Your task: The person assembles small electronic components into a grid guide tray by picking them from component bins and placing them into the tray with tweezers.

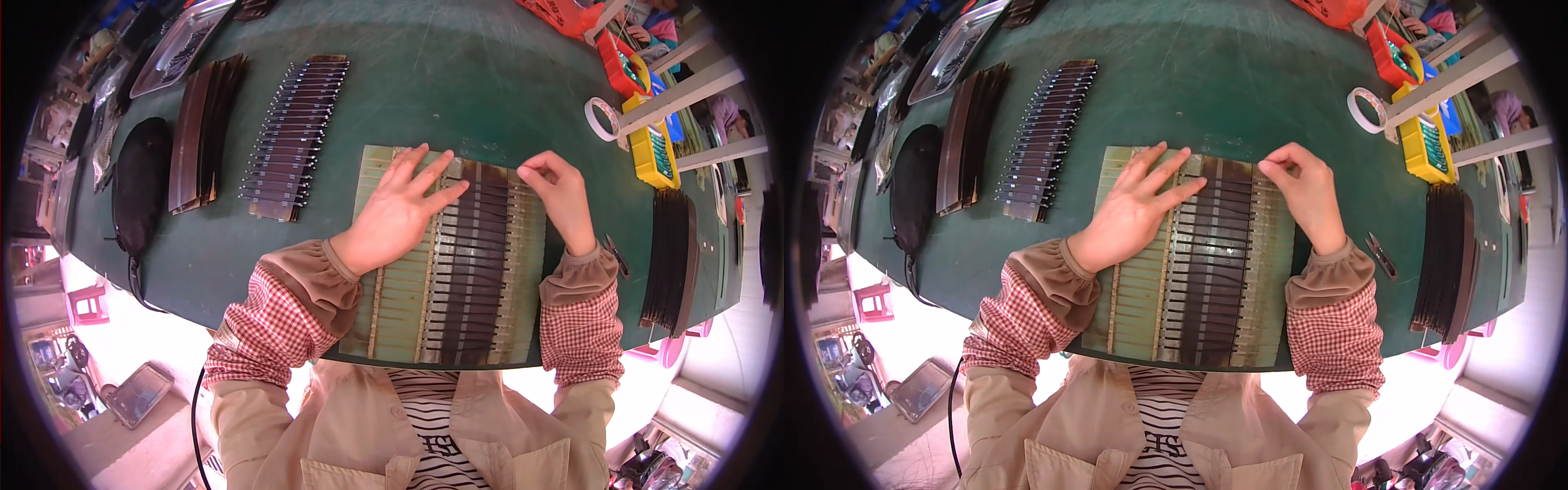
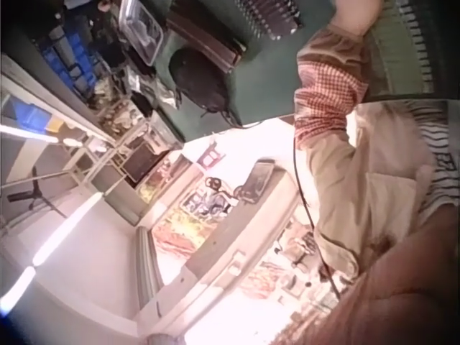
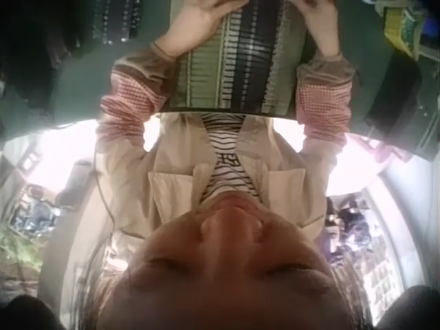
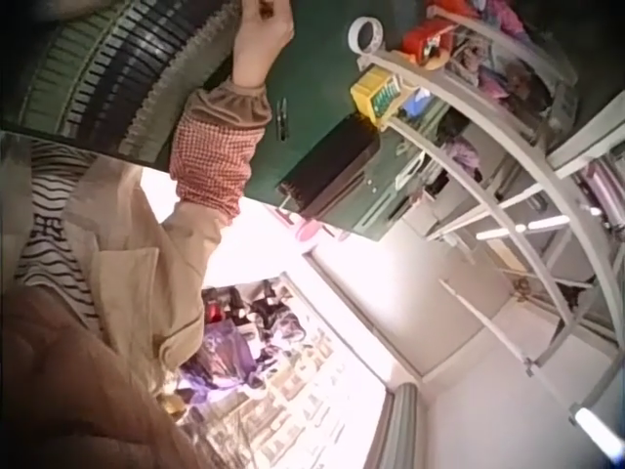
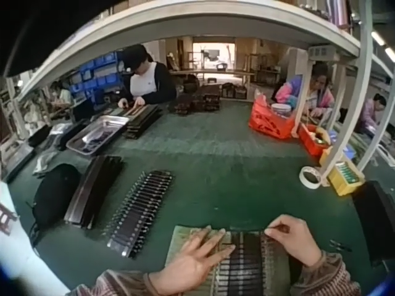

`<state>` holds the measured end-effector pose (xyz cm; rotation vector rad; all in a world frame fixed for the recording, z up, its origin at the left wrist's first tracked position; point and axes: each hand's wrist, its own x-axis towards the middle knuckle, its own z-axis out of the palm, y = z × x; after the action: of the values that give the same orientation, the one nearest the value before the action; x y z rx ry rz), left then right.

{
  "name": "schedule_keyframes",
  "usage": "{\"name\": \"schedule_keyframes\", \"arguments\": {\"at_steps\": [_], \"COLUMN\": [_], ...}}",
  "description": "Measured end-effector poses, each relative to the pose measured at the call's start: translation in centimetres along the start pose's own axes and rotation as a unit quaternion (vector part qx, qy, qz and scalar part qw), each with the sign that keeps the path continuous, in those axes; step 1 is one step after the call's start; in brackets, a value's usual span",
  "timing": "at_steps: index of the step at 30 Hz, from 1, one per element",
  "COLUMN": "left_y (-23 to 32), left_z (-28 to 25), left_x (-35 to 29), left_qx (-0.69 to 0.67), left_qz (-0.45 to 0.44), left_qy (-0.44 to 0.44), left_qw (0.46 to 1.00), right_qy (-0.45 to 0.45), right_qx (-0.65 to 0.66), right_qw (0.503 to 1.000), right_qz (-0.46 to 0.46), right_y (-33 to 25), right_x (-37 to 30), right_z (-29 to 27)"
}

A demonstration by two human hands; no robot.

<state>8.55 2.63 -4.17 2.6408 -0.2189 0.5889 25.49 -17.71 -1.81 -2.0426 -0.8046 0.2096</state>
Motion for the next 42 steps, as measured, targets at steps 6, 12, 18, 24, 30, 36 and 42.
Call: {"name": "schedule_keyframes", "arguments": {"at_steps": [6, 12, 18, 24, 30, 36, 42], "left_y": [0.1, -0.8, -0.7, -0.4, -1.1, -1.8, -1.7], "left_z": [0.2, 0.0, -3.0, -5.4, -6.9, -5.9, -6.3], "left_x": [0.1, 0.3, -0.5, -4.3, -8.3, -8.2, -7.9], "left_qx": [0.044, 0.049, -0.175, -0.157, -0.076, -0.076, -0.096], "left_qz": [0.022, 0.036, -0.073, -0.126, -0.113, -0.103, -0.095], "left_qy": [-0.030, -0.026, 0.116, 0.203, 0.272, 0.300, 0.308], "left_qw": [0.998, 0.998, 0.975, 0.958, 0.953, 0.945, 0.942], "right_qy": [0.004, 0.015, 0.077, 0.215, 0.343, 0.306, 0.256], "right_qx": [0.045, 0.130, 0.134, 0.166, 0.186, 0.246, 0.306], "right_qw": [0.997, 0.987, 0.988, 0.942, 0.806, 0.791, 0.773], "right_qz": [0.068, 0.094, 0.029, -0.198, -0.445, -0.469, -0.493], "right_y": [-0.1, -1.0, -4.7, -16.9, -25.3, -26.1, -27.5], "right_x": [0.1, 0.7, -0.7, -5.8, -11.2, -13.5, -13.8], "right_z": [-0.8, -1.4, -4.5, -3.5, -3.3, -3.1, -1.7]}}
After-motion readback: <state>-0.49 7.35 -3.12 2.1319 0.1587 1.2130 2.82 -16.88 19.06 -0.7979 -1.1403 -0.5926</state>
